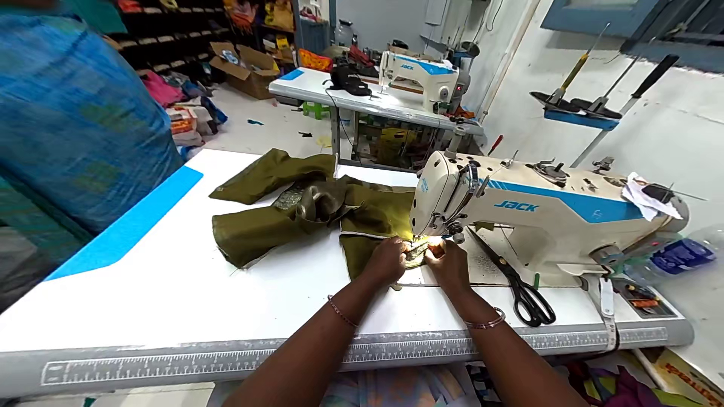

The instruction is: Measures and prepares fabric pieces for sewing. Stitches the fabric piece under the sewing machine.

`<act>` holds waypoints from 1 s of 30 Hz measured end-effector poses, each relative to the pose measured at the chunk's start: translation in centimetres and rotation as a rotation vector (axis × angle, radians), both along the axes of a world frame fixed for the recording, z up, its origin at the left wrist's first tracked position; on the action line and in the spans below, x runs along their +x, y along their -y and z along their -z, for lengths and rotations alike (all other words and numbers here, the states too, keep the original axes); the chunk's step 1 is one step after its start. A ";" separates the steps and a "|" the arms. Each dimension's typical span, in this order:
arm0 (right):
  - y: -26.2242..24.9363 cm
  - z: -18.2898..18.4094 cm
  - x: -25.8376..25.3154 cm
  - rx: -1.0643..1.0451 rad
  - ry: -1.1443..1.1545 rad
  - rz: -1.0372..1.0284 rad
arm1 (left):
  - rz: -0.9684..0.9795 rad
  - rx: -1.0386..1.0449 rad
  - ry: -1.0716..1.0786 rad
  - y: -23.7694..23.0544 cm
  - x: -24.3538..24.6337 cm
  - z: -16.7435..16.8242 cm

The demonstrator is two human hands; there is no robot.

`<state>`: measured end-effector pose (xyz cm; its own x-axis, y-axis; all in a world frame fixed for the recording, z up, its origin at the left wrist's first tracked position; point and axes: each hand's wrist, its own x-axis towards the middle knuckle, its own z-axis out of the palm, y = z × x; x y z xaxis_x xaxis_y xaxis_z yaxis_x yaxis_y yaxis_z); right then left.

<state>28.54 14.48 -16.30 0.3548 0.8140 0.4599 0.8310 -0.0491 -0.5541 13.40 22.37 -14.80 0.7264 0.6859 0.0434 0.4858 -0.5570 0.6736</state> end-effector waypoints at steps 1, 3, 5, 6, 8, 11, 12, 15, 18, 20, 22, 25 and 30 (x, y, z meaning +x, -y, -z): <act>0.2 0.3 0.0 0.042 0.018 -0.059 | -0.006 0.006 0.006 -0.1 0.0 0.2; 0.8 1.2 0.2 0.114 0.095 -0.229 | -0.012 0.010 0.016 -0.3 0.0 0.6; 0.8 1.5 0.0 0.121 0.154 -0.292 | -0.015 0.009 0.009 -0.2 0.1 0.6; 0.8 1.5 -0.1 0.109 0.178 -0.278 | -0.017 0.005 0.003 -0.2 0.1 0.5; 0.8 0.9 -0.5 0.067 0.182 -0.174 | -0.012 -0.006 0.002 0.2 -0.2 -0.2; 0.7 0.1 -0.4 0.012 0.057 -0.032 | -0.008 -0.009 0.005 0.5 -0.3 -0.3; 0.9 0.6 -0.1 0.051 0.086 -0.087 | -0.011 -0.004 -0.004 0.1 -0.1 0.0; 0.5 1.5 -0.1 0.139 0.150 -0.282 | -0.014 0.021 -0.014 -0.2 0.0 0.3; -0.2 1.1 -0.7 0.123 0.119 -0.250 | -0.001 0.021 -0.012 -0.2 0.0 0.2; -0.3 0.8 -0.9 0.084 0.081 -0.159 | 0.000 0.006 0.000 -0.2 0.0 0.2; -0.3 0.1 -0.7 -0.009 0.014 -0.039 | 0.007 0.006 0.015 -0.3 0.0 0.4; 0.1 0.0 -0.5 0.008 -0.022 -0.023 | -0.003 0.001 0.026 -0.3 -0.1 0.4; 0.5 1.5 -0.3 0.135 0.153 -0.284 | -0.018 0.013 0.034 -0.2 0.0 0.6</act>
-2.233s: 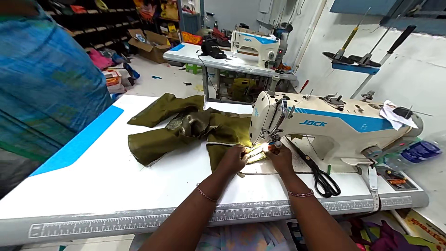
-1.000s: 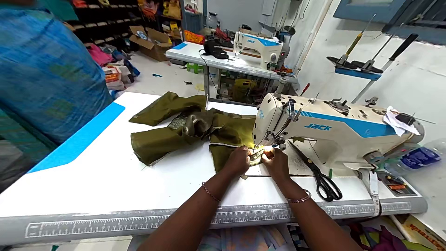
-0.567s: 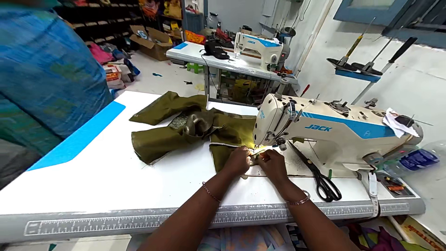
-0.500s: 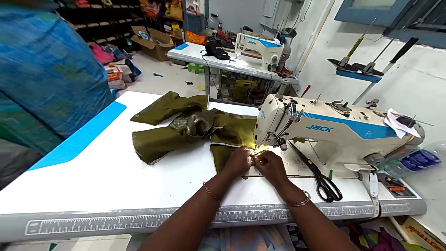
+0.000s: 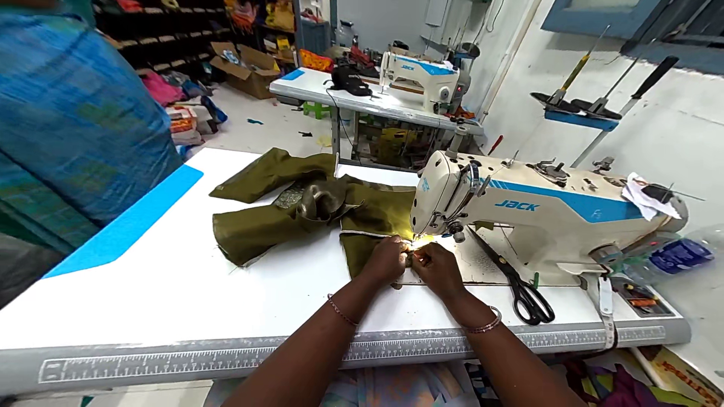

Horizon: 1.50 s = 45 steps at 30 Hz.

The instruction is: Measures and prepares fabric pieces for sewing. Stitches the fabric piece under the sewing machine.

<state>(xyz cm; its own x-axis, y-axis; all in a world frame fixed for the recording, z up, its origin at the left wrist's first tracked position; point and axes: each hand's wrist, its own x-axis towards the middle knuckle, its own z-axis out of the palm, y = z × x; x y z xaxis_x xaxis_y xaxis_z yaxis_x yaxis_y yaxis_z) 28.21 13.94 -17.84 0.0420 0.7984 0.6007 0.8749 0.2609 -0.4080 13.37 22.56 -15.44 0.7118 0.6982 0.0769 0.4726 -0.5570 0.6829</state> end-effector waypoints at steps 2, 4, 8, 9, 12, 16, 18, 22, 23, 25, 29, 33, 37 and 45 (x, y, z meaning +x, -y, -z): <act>-0.6 -0.5 -0.4 -0.024 -0.036 0.075 | 0.014 -0.004 -0.007 0.0 -0.1 -0.3; -0.7 -1.3 -0.5 -0.115 -0.090 0.215 | 0.023 -0.033 -0.007 0.3 -0.3 -0.9; 0.1 -0.7 0.2 -0.059 -0.103 0.191 | 0.019 -0.011 0.015 0.0 -0.1 -0.1; 0.4 -0.2 0.3 -0.008 -0.056 0.098 | 0.014 -0.008 0.014 -0.1 -0.1 0.1; -0.4 -0.2 -0.2 0.010 -0.021 0.020 | 0.020 -0.003 0.012 -0.1 -0.1 0.0; -0.9 -1.7 0.5 -0.161 -0.210 0.384 | 0.015 -0.046 0.009 0.6 -0.4 -1.1; -0.9 -2.3 1.1 -0.179 -0.306 0.489 | 0.016 -0.035 0.008 0.0 -0.3 -0.6; -0.2 -2.9 1.5 -0.193 -0.453 0.494 | -0.043 -0.046 0.094 0.1 -0.2 -0.1; -0.2 -2.5 1.7 -0.163 -0.433 0.428 | -0.072 -0.055 0.125 0.2 -0.2 -0.3; 0.1 -1.5 1.8 -0.088 -0.299 0.233 | -0.116 -0.049 0.161 0.4 -0.3 -0.3; 0.3 -0.6 1.3 -0.086 0.092 -0.056 | -0.138 -0.022 0.125 0.6 -0.2 -0.5; 1.3 -2.9 0.3 -0.411 0.151 0.299 | -0.145 -0.053 0.071 0.7 -0.2 -0.9; 0.8 -2.9 1.1 -0.320 0.006 0.421 | -0.161 -0.058 0.072 0.7 -0.2 -0.9; 0.4 -3.5 2.1 -0.431 -0.129 0.554 | -0.156 -0.055 0.093 0.6 -0.3 -0.6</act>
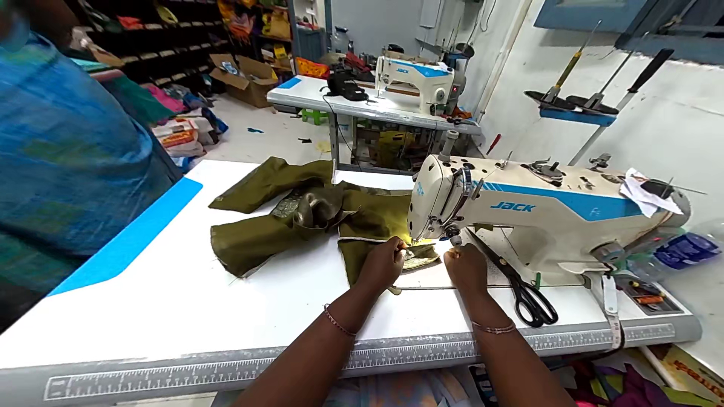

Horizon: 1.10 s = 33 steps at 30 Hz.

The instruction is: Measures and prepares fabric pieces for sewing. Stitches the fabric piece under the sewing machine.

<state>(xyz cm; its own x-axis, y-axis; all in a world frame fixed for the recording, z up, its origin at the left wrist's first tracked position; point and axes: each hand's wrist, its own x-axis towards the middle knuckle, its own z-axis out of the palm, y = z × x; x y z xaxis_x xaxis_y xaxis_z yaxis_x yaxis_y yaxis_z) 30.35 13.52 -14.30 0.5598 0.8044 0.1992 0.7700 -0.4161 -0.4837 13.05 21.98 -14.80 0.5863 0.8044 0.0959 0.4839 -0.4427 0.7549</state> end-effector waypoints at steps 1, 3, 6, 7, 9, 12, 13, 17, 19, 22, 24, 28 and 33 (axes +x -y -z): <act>0.1 0.2 0.2 0.069 -0.001 0.004 | -0.010 0.003 -0.001 0.1 0.0 0.0; 0.3 1.2 0.2 0.184 0.017 -0.208 | -0.028 0.012 -0.010 0.2 0.1 -0.1; 0.1 2.6 -0.2 0.263 0.120 -0.616 | -0.023 0.028 -0.042 0.3 0.2 -0.4; -0.1 2.8 -0.5 0.244 0.141 -0.672 | -0.019 0.037 -0.060 0.4 0.2 -0.5; -0.2 2.9 -0.6 0.217 0.151 -0.713 | -0.010 0.054 -0.090 0.5 0.2 -0.7; -0.1 2.5 -0.6 0.183 0.106 -0.735 | -0.010 0.050 -0.104 0.6 0.2 -0.8; -0.1 2.5 -0.5 0.183 0.100 -0.738 | -0.012 0.050 -0.096 0.6 0.2 -0.7; 0.0 2.5 -0.3 0.181 0.059 -0.742 | -0.026 0.046 -0.060 0.8 -0.1 -0.5; 0.0 2.5 0.0 0.189 0.035 -0.783 | -0.032 -0.003 -0.101 1.0 -0.1 -1.0; -0.1 3.0 0.8 0.252 -0.024 -0.855 | -0.011 -0.027 -0.165 1.3 -0.2 -1.7; 0.0 3.0 1.4 0.330 -0.151 -0.845 | 0.041 0.007 -0.171 1.3 -0.3 -1.6; 0.4 2.0 1.9 0.439 -0.358 -0.413 | 0.073 0.010 -0.202 1.4 -0.2 -1.8; 1.0 1.5 0.0 0.417 -0.389 -0.382 | 0.096 0.035 -0.162 1.0 0.0 -1.0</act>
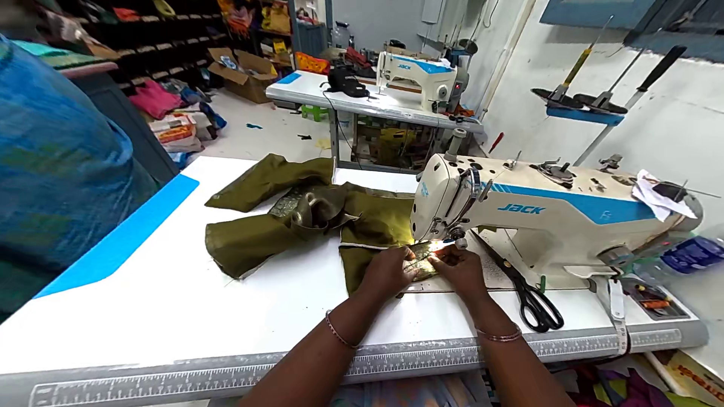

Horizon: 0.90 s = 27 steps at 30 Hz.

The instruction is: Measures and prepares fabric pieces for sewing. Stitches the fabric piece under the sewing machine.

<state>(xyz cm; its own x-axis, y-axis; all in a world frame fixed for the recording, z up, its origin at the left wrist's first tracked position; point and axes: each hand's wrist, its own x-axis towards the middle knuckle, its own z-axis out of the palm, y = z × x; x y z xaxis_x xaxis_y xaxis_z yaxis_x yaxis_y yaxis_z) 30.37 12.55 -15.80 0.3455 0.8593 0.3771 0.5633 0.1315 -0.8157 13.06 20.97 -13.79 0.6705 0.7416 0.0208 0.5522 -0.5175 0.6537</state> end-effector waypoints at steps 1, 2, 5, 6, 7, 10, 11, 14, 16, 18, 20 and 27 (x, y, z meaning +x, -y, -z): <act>0.1 0.1 -0.6 -0.007 0.094 -0.034 | 0.001 -0.006 -0.006 0.0 0.0 -0.1; -0.1 0.4 -1.0 0.000 0.212 -0.051 | -0.002 -0.011 -0.012 0.0 0.1 -0.2; -1.0 1.1 -1.8 0.040 0.470 -0.055 | -0.008 0.003 -0.008 0.0 0.1 0.0; -1.1 1.2 -2.0 0.049 0.516 -0.047 | -0.007 0.004 -0.010 -0.1 0.1 0.0; -1.0 1.2 -2.1 0.047 0.553 -0.022 | -0.006 -0.002 -0.011 -0.2 0.1 0.1; -0.3 0.5 -2.3 -0.075 0.612 0.129 | -0.008 -0.035 -0.012 -0.4 0.2 0.3; -0.2 0.1 -2.2 -0.157 0.604 0.193 | -0.009 -0.046 -0.016 -0.4 0.2 0.4; -0.6 -0.3 -0.9 -0.147 0.507 0.316 | 0.000 -0.050 -0.007 -0.6 0.0 0.1; -0.2 0.5 -1.0 0.003 0.531 0.202 | 0.009 -0.053 -0.010 -0.6 0.0 0.0; -0.6 1.1 -1.5 0.078 0.568 0.041 | -0.002 -0.084 -0.015 -0.5 0.0 -0.3; -0.7 1.0 -1.8 0.033 0.561 0.000 | -0.010 -0.102 0.000 -0.5 -0.1 -0.2; -0.7 -0.8 -0.8 -0.267 0.481 0.348 | 0.008 -0.099 0.002 -0.6 -0.2 -0.2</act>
<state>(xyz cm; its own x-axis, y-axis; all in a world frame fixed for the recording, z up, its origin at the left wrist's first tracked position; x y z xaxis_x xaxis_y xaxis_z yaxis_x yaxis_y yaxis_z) 29.57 13.28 -15.03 0.4662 0.8134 0.3479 0.8469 -0.2967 -0.4414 12.89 21.52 -13.56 0.6762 0.7350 -0.0507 0.5468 -0.4546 0.7031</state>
